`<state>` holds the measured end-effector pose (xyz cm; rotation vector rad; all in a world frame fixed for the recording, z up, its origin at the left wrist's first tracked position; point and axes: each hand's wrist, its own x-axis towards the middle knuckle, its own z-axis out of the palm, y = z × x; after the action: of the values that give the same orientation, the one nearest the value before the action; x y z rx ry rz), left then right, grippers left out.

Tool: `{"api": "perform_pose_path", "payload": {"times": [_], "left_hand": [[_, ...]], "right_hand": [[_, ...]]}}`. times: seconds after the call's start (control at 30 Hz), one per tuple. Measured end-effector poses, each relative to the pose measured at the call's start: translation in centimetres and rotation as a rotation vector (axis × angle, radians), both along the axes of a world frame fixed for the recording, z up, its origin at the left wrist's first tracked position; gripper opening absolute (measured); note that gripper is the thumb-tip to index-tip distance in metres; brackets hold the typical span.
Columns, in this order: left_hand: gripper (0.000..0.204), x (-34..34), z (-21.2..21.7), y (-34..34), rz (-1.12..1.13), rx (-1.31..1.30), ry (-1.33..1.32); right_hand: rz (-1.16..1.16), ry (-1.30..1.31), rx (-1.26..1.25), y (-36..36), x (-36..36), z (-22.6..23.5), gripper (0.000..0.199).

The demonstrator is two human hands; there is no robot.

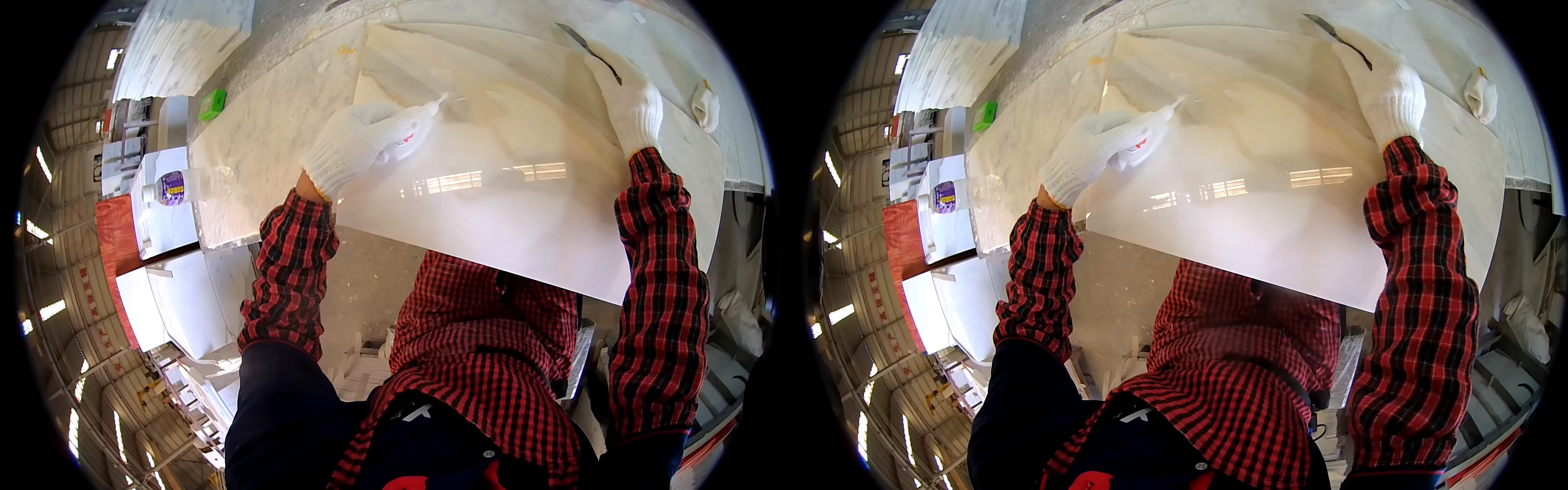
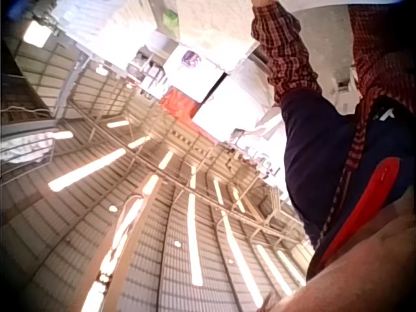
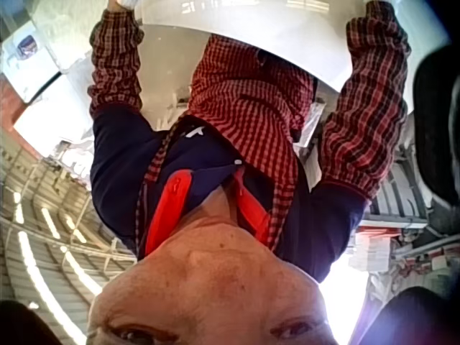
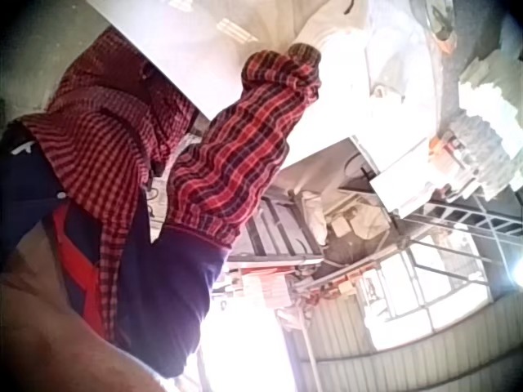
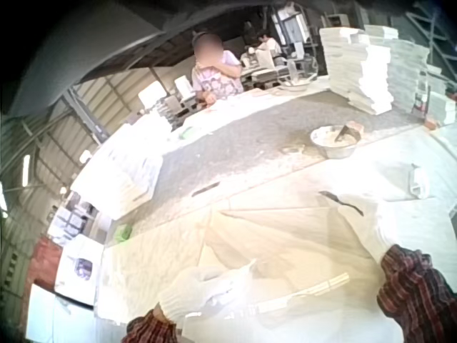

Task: The person applies glue from a bottle onto a large white rectangular sheet and spreads it evenly using a metal scraper. They repeatedly squeeze the glue bottle and use the scraper to smooth the liquid across the surface of the sheet.

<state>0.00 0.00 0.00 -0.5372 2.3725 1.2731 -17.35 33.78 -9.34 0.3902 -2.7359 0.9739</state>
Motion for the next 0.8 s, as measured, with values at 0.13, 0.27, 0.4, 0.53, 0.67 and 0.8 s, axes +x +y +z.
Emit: {"api": "perform_pose_path", "payload": {"times": [0.13, 0.27, 0.4, 0.53, 0.67, 0.8], "left_hand": [[0.040, 0.1, -0.1, 0.0, 0.037, 0.036, 0.024], [0.037, 0.2, 0.1, 0.7, 0.064, 0.118, 0.012], [0.037, -0.2, -0.1, 2.3, -0.057, 0.128, 0.101], [0.038, -0.8, -0.5, 3.5, -0.062, 0.114, 0.119], [0.040, -1.5, -0.3, 4.1, -0.053, 0.146, 0.052], [0.041, -2.0, -1.2, 3.7, -0.124, 0.059, 0.110]], "right_hand": [[-0.006, -0.003, 0.004, -0.1, 0.0, 0.0, 0.040], [-0.014, -0.015, 0.002, -0.2, 0.1, 0.1, 0.040], [-0.009, 0.001, 0.005, 0.0, -0.1, 0.1, 0.039], [-0.002, 0.042, -0.002, -0.1, 0.1, 0.2, 0.038], [-0.010, 0.022, -0.018, -0.2, 0.4, 0.2, 0.036], [-0.001, 0.072, -0.013, 0.0, 0.3, -0.1, 0.037]]}}
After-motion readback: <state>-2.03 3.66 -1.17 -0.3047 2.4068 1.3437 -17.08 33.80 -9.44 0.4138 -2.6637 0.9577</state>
